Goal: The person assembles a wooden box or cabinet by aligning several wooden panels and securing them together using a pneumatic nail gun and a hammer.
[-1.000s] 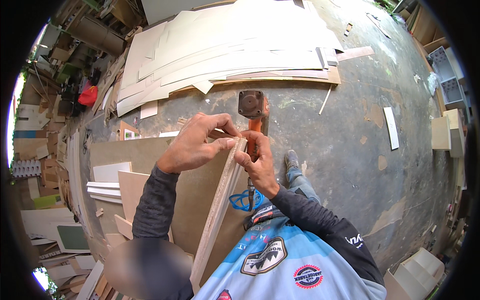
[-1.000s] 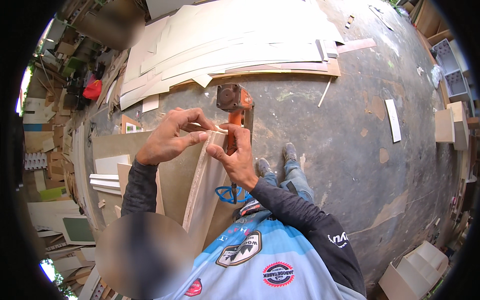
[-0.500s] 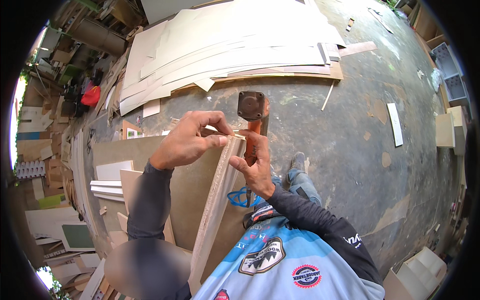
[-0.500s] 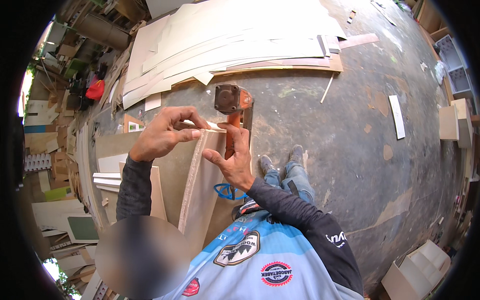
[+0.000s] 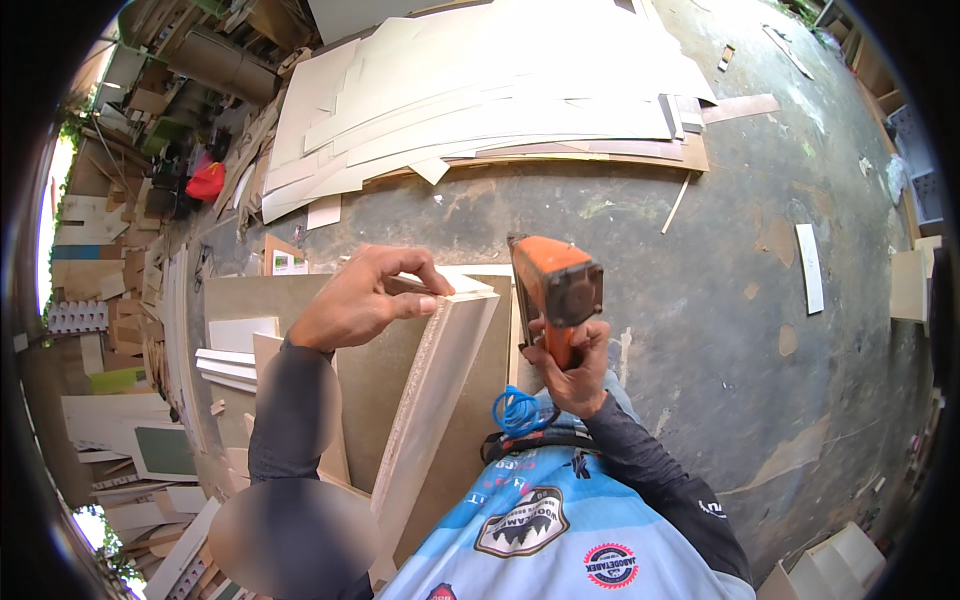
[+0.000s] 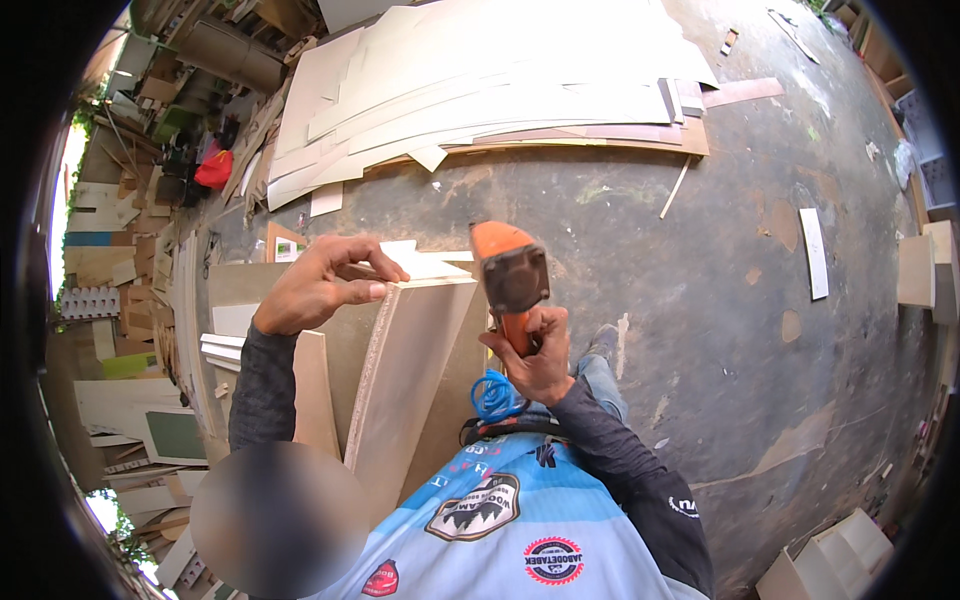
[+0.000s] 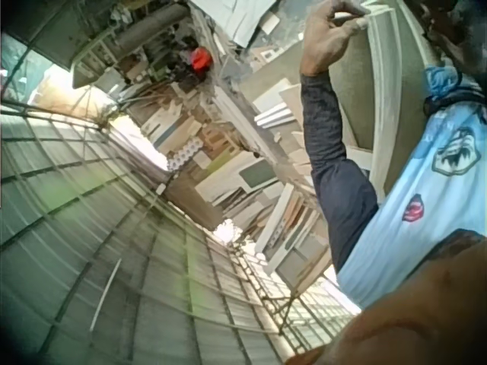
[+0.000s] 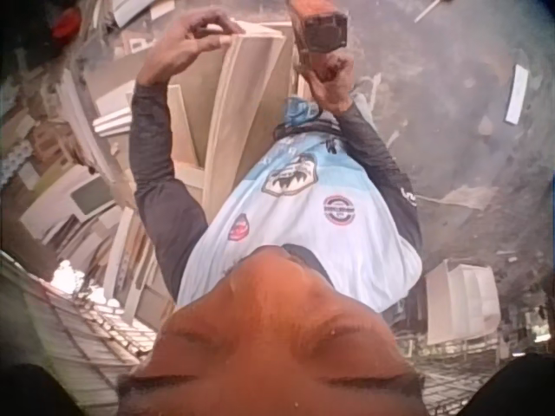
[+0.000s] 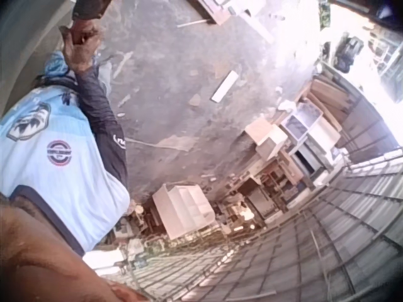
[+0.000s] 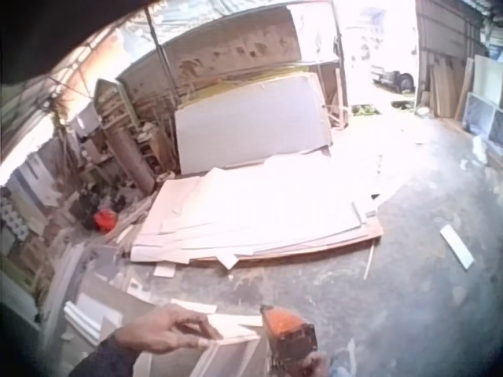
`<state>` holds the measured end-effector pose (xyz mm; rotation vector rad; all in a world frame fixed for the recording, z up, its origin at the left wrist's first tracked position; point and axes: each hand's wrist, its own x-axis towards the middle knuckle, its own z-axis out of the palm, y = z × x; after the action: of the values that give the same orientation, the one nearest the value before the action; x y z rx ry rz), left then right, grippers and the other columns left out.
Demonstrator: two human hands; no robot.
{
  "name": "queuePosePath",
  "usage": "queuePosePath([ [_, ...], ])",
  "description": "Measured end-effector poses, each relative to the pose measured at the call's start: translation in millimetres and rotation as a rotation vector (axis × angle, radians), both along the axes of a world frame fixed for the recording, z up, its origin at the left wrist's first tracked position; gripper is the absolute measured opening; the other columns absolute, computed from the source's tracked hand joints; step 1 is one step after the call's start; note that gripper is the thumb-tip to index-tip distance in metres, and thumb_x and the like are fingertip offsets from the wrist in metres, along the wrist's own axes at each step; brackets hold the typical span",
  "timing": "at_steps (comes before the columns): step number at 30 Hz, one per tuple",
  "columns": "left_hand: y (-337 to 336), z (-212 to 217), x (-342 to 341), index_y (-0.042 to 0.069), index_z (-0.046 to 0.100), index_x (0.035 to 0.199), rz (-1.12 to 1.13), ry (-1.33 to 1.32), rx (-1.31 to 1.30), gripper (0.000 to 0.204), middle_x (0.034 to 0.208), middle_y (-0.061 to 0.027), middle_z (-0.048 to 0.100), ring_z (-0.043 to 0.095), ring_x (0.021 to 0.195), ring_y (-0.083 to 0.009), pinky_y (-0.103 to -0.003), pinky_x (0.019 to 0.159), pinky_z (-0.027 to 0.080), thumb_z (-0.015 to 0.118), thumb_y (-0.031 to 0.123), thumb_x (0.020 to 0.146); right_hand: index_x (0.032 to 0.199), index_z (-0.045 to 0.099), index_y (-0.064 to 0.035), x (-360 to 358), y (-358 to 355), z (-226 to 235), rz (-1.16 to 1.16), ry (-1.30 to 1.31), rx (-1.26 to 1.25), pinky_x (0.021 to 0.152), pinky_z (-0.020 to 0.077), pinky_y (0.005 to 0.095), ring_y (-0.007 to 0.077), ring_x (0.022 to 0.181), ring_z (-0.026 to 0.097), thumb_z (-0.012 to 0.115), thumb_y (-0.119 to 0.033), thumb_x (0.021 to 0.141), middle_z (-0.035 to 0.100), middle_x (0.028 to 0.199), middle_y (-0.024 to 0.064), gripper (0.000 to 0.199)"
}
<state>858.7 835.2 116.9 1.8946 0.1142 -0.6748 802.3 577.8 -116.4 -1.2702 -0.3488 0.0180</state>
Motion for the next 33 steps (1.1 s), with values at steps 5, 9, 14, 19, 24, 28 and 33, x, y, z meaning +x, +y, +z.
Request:
queuePosePath([
  [5, 5, 6, -3, -0.003, 0.068, 0.094, 0.024, 0.031, 0.038, 0.010, 0.109, -0.0141, 0.071, 0.068, 0.104, -0.0217, -0.035, 0.095, 0.056, 0.069, 0.003, 0.087, 0.133, 0.040, -0.0004, 5, -29, 50, 0.084, 0.056, -0.097, 0.075, 0.0576, 0.0296, 0.0171, 0.089, 0.069, 0.067, 0.007, 0.087, 0.068, 0.108, 0.0154, 0.054],
  [9, -1, 11, -1, -0.001, 0.069, 0.095, -0.024, 0.008, 0.094, 0.010, 0.106, -0.0131, 0.072, 0.068, 0.101, -0.0210, -0.034, 0.092, 0.056, 0.070, 0.003, 0.086, 0.134, 0.051, 0.0040, -20, -48, 49, 0.216, 0.548, 0.254, 0.078, 0.0566, 0.0332, 0.0192, 0.089, 0.068, 0.058, 0.007, 0.086, 0.067, 0.107, 0.0121, 0.048],
  [14, -7, 15, 1, 0.001, 0.071, 0.096, -0.061, -0.023, 0.137, 0.011, 0.105, -0.0115, 0.073, 0.070, 0.097, -0.0193, -0.033, 0.088, 0.057, 0.071, 0.003, 0.085, 0.111, 0.061, -0.0031, -12, -46, 7, 0.014, 0.540, -0.080, 0.055, 0.0455, 0.0279, 0.0131, 0.066, 0.059, 0.064, -0.001, 0.085, 0.064, 0.088, 0.0050, 0.026],
  [19, 1, 14, -2, 0.001, 0.073, 0.097, -0.055, -0.054, 0.134, 0.013, 0.106, -0.0118, 0.074, 0.071, 0.094, -0.0188, -0.032, 0.085, 0.057, 0.074, 0.004, 0.084, 0.109, 0.055, -0.0036, 81, -45, -17, 0.193, 0.723, -0.068, 0.046, 0.0433, 0.0269, 0.0106, 0.051, 0.051, 0.053, -0.008, 0.090, 0.057, 0.073, 0.0034, 0.020],
  [24, 1, 12, 1, 0.003, 0.073, 0.096, -0.048, -0.045, 0.130, 0.017, 0.106, -0.0106, 0.074, 0.070, 0.092, -0.0170, -0.029, 0.080, 0.056, 0.078, 0.012, 0.082, 0.109, 0.054, -0.0001, 128, -48, -33, 0.529, 0.824, -0.148, 0.046, 0.0452, 0.0275, 0.0126, 0.052, 0.053, 0.051, -0.010, 0.089, 0.055, 0.071, 0.0048, 0.022],
  [28, 2, 11, 1, 0.002, 0.074, 0.095, -0.061, -0.052, 0.117, 0.014, 0.103, -0.0105, 0.075, 0.071, 0.091, -0.0180, -0.030, 0.080, 0.057, 0.075, 0.007, 0.082, 0.105, 0.053, -0.0004, 136, -35, -33, 0.658, 0.832, -0.205, 0.044, 0.0445, 0.0279, 0.0128, 0.049, 0.052, 0.051, -0.011, 0.089, 0.054, 0.070, 0.0045, 0.019],
  [33, 1, 14, 2, 0.002, 0.074, 0.095, -0.089, -0.064, 0.148, 0.014, 0.102, -0.0103, 0.075, 0.071, 0.089, -0.0173, -0.030, 0.078, 0.058, 0.074, 0.006, 0.082, 0.101, 0.051, -0.0023, 135, -23, -36, 0.759, 0.882, -0.250, 0.043, 0.0437, 0.0287, 0.0128, 0.048, 0.053, 0.055, -0.011, 0.086, 0.055, 0.069, 0.0040, 0.017],
])
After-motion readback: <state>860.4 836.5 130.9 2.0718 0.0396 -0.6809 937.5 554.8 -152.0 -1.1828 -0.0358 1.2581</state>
